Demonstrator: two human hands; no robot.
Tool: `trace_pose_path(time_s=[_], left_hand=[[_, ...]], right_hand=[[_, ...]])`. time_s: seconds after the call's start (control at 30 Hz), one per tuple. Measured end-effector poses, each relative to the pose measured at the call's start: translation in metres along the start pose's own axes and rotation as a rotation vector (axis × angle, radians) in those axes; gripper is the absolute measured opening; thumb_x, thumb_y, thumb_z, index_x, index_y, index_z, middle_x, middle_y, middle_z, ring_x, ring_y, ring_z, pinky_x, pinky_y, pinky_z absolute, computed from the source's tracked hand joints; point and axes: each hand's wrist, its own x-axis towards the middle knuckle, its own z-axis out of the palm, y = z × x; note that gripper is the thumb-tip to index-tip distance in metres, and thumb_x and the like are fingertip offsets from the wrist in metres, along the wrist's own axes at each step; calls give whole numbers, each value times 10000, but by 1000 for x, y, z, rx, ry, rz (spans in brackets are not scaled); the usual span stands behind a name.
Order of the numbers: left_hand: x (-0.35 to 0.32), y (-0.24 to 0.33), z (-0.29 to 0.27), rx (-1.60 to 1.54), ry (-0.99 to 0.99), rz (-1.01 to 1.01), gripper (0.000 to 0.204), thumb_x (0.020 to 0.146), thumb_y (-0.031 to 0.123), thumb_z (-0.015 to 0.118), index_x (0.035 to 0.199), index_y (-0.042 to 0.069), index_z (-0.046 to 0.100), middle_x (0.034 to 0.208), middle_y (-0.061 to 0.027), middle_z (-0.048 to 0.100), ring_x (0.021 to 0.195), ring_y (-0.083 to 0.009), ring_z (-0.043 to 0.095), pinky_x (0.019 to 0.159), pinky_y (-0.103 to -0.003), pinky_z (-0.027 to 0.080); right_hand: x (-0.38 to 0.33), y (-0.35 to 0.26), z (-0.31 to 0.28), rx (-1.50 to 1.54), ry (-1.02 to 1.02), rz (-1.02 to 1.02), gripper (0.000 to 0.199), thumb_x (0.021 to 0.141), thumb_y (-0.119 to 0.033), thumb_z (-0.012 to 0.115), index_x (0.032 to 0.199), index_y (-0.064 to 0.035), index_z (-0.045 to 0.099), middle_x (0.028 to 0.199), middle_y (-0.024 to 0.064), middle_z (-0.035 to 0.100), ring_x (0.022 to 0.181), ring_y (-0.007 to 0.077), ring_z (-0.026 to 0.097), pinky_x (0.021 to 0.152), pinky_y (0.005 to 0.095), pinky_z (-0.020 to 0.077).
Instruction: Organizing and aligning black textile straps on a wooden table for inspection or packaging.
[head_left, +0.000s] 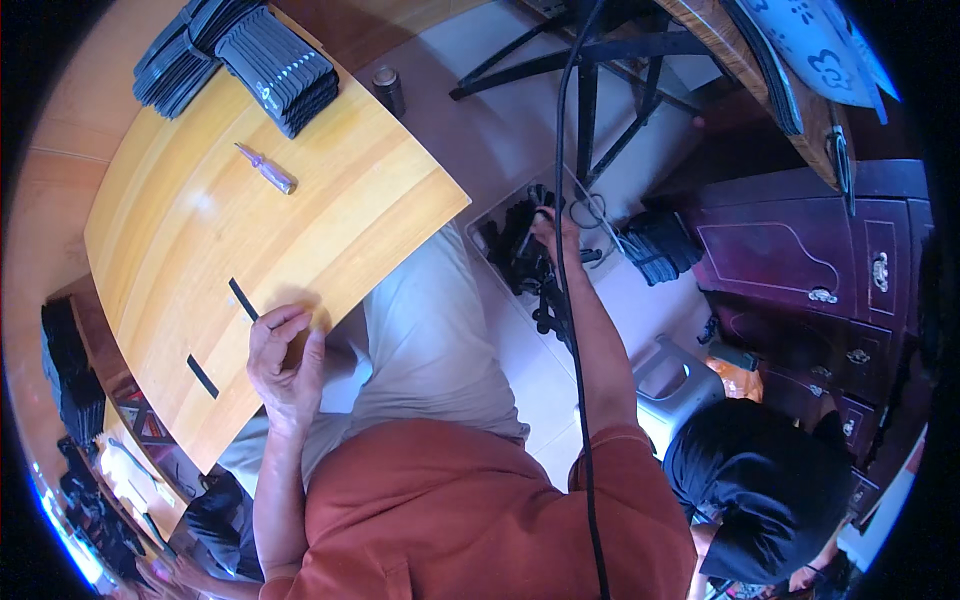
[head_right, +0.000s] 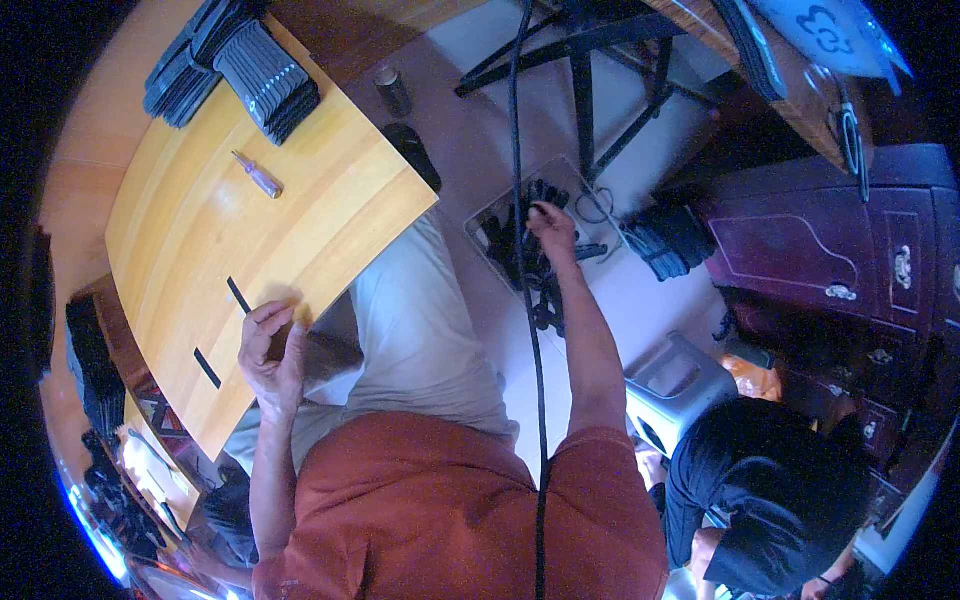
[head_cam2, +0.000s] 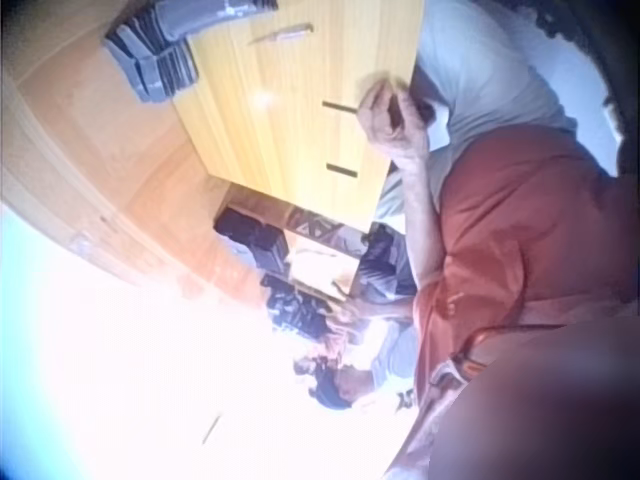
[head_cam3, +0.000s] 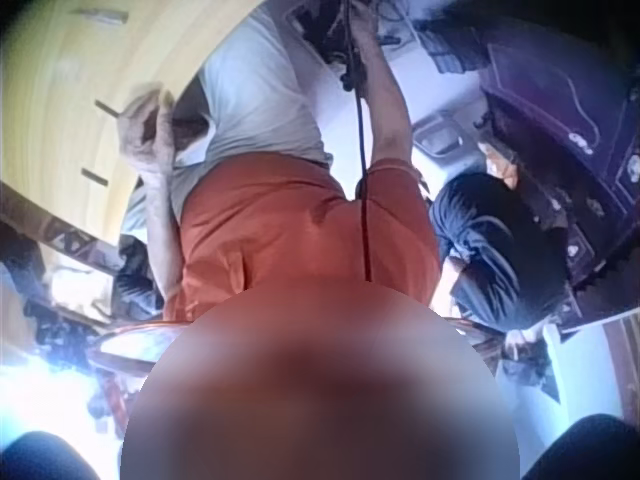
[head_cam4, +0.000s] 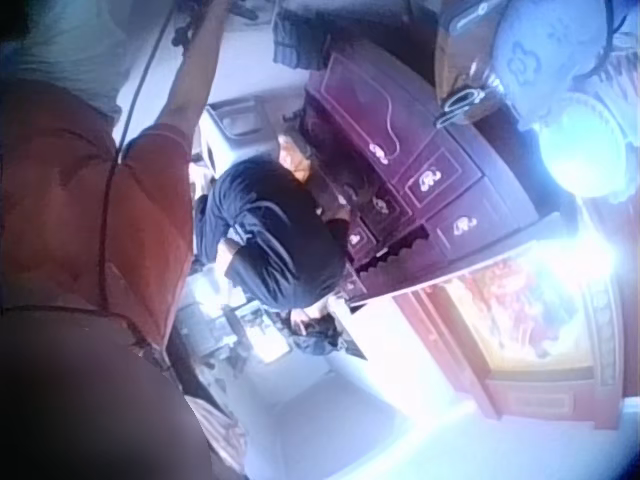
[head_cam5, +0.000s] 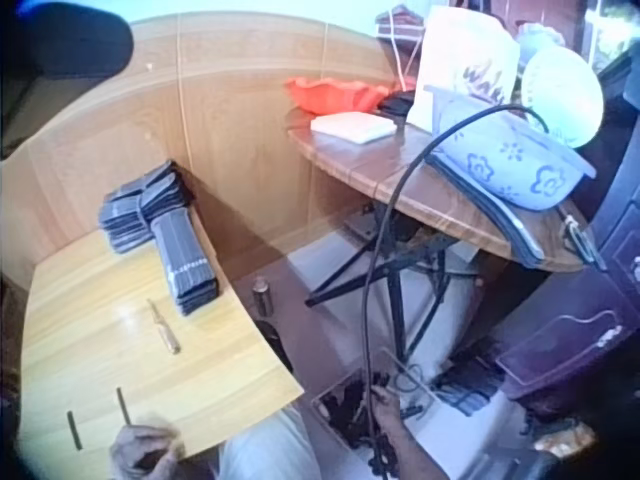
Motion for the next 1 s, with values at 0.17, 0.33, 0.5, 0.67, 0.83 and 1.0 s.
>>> trace_pose_path(time_s=[0.17, 0.33, 0.5, 0.67, 0.83, 1.0], left_hand=[[-3, 1, -4, -30, 4, -19, 179, 863, 59, 735, 1025, -12, 708, 1118, -144, 677, 1042, -272, 636, 909, -349, 496], [-1, 3, -3, -19, 0, 33, 182, 862, 58, 734, 1029, -13, 707, 1120, -152, 675, 1038, -276, 640, 906, -349, 499], [-4, 9, -4, 15, -3, 113, 189, 840, 23, 744, 1021, -11, 705, 1096, -164, 679, 1003, -290, 649, 850, -357, 532], [-16, 20, 6, 10, 1, 245, 196, 805, -9, 763, 992, -14, 705, 1044, -162, 694, 942, -306, 668, 809, -371, 553], [-30, 35, 20, -196, -222, 275, 273, 792, -29, 763, 1060, -13, 710, 1046, -173, 698, 913, -290, 696, 808, -343, 566], [-36, 36, 42, -618, -537, -105, 427, 900, 71, 730, 1296, -9, 593, 1158, -152, 672, 1015, -222, 669, 868, -333, 551]], right_hand=[[-47, -86, -17, 376, 175, 87, 274, 1008, -213, 645, 1267, -122, 643, 1056, 44, 719, 881, 123, 689, 790, 282, 573], [-101, -130, -27, 365, 246, 29, 294, 988, -129, 661, 1270, -49, 634, 1047, 101, 693, 913, 177, 702, 843, 323, 609], [-140, -174, -31, 321, 172, -184, 271, 983, -110, 661, 1238, -20, 641, 1053, 109, 694, 934, 192, 699, 884, 346, 582], [-173, -215, -31, 140, 87, -381, 193, 943, -62, 671, 1126, -1, 666, 1077, 117, 666, 968, 234, 701, 931, 390, 566], [-209, -242, -4, 53, -28, -442, 187, 893, -2, 706, 1078, 2, 679, 1063, 98, 639, 971, 178, 631, 856, 298, 496], [-258, -236, 30, -30, -123, -336, 258, 837, -12, 746, 1090, -42, 710, 1158, 143, 634, 1040, 235, 659, 852, 304, 539]])
